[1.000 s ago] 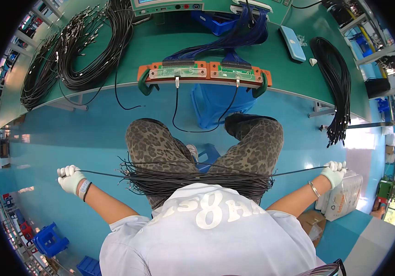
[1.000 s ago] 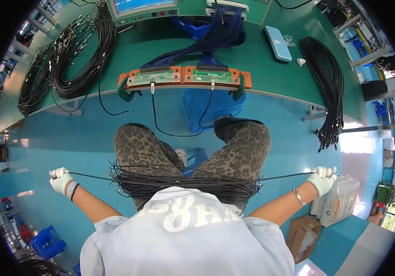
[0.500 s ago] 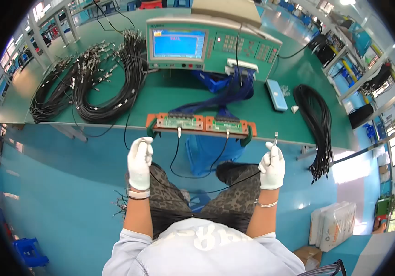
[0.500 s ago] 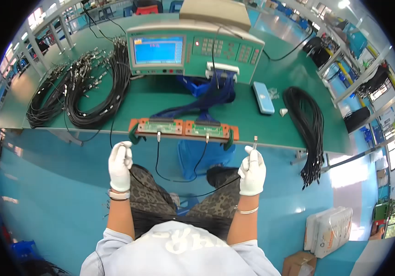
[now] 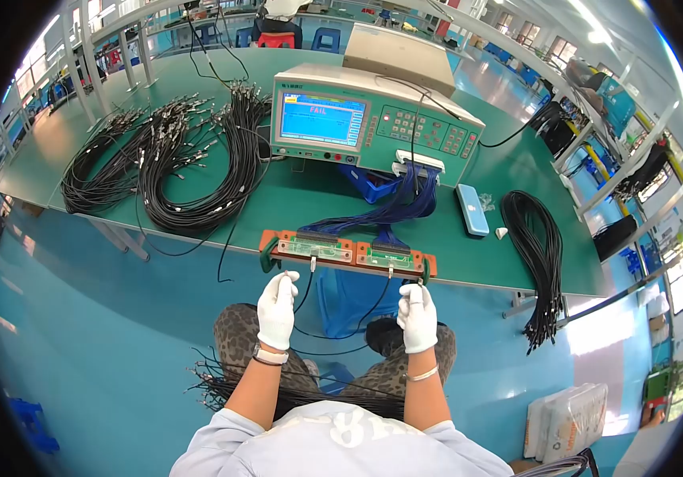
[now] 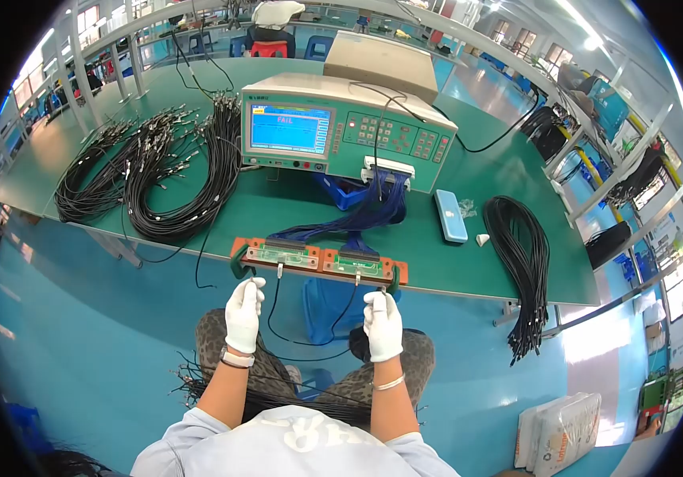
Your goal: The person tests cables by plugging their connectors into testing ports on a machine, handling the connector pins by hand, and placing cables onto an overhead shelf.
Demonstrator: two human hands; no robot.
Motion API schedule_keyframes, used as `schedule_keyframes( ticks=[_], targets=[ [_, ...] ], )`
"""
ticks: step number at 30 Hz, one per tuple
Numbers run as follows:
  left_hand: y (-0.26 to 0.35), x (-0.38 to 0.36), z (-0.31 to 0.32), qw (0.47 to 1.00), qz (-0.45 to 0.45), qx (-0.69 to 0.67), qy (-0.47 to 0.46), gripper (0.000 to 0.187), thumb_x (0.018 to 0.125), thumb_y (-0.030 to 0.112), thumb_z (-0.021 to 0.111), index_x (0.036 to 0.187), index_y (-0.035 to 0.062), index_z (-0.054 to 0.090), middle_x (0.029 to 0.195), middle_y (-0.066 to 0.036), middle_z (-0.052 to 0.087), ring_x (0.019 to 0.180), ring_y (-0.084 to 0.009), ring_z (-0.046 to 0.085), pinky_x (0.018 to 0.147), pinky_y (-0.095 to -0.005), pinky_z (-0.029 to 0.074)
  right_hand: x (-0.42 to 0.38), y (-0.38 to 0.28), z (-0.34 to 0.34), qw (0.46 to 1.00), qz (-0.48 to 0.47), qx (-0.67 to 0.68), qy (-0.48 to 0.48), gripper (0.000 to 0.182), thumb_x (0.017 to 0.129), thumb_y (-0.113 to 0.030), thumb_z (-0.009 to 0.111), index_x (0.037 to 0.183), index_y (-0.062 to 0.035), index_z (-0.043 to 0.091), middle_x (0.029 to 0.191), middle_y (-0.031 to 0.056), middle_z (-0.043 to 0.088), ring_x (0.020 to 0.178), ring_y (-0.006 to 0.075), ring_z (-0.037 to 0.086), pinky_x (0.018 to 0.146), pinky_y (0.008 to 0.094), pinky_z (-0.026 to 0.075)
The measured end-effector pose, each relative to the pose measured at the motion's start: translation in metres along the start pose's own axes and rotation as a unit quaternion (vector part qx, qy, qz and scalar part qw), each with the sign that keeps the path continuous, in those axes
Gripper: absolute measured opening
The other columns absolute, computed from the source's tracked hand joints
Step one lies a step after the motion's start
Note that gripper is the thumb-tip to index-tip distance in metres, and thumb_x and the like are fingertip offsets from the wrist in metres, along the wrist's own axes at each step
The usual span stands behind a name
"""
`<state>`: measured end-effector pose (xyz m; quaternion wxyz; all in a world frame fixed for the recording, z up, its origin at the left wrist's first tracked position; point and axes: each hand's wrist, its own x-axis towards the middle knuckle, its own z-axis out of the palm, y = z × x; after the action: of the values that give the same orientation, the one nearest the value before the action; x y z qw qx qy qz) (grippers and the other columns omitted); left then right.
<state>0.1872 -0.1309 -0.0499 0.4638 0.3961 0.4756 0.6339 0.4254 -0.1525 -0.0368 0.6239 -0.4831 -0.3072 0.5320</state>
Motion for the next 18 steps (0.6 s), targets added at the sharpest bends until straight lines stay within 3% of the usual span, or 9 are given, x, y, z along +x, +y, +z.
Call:
schedule_keyframes(
  ticks=[2, 8, 13, 18],
  targets=[
    [0.004, 0.001, 0.004, 0.999, -0.019, -0.014, 0.041, 0.023, 0.093, 0.021, 0.046, 0.090, 0.0047, 0.062, 0.074, 0.001, 0.057, 0.064, -0.0053, 0.047, 0.059, -0.0176, 0.037, 0.002, 0.009, 0.003, 0.996, -0.017, -0.074, 0.053, 0.026, 0.096, -0.026, 0.039, 0.086, -0.0064, 0.053, 0.063, 0.0012, 0.050, 0.048, 0.0092, 0.041, 0.048, 0.0236, 0.040],
    [-0.008, 0.015, 0.002, 0.998, -0.064, -0.013, 0.025, 0.023, 0.092, 0.023, 0.048, 0.088, 0.0051, 0.062, 0.082, -0.001, 0.062, 0.069, -0.0061, 0.051, 0.064, -0.0187, 0.039, 0.016, 0.020, 0.009, 0.995, 0.014, -0.017, 0.100, 0.028, 0.096, -0.026, 0.040, 0.086, -0.0055, 0.056, 0.069, 0.0035, 0.054, 0.050, 0.0091, 0.044, 0.049, 0.0230, 0.041],
    [-0.007, 0.027, 0.022, 0.998, -0.042, -0.016, -0.034, 0.026, 0.093, 0.025, 0.047, 0.083, 0.0060, 0.061, 0.087, -0.003, 0.063, 0.072, -0.0084, 0.053, 0.068, -0.0200, 0.041, 0.025, 0.018, 0.036, 0.994, 0.004, 0.095, 0.051, 0.028, 0.096, -0.026, 0.041, 0.090, -0.0042, 0.057, 0.077, 0.0069, 0.059, 0.056, 0.0107, 0.050, 0.052, 0.0235, 0.044],
    [0.001, 0.026, 0.035, 0.988, -0.136, -0.069, -0.035, 0.026, 0.093, 0.022, 0.045, 0.083, 0.0038, 0.060, 0.085, -0.004, 0.063, 0.071, -0.0084, 0.052, 0.067, -0.0196, 0.042, 0.034, 0.034, 0.027, 0.990, -0.006, 0.137, -0.013, 0.024, 0.095, -0.022, 0.043, 0.096, -0.0032, 0.058, 0.081, 0.0077, 0.060, 0.062, 0.0120, 0.056, 0.055, 0.0213, 0.046]
  ],
)
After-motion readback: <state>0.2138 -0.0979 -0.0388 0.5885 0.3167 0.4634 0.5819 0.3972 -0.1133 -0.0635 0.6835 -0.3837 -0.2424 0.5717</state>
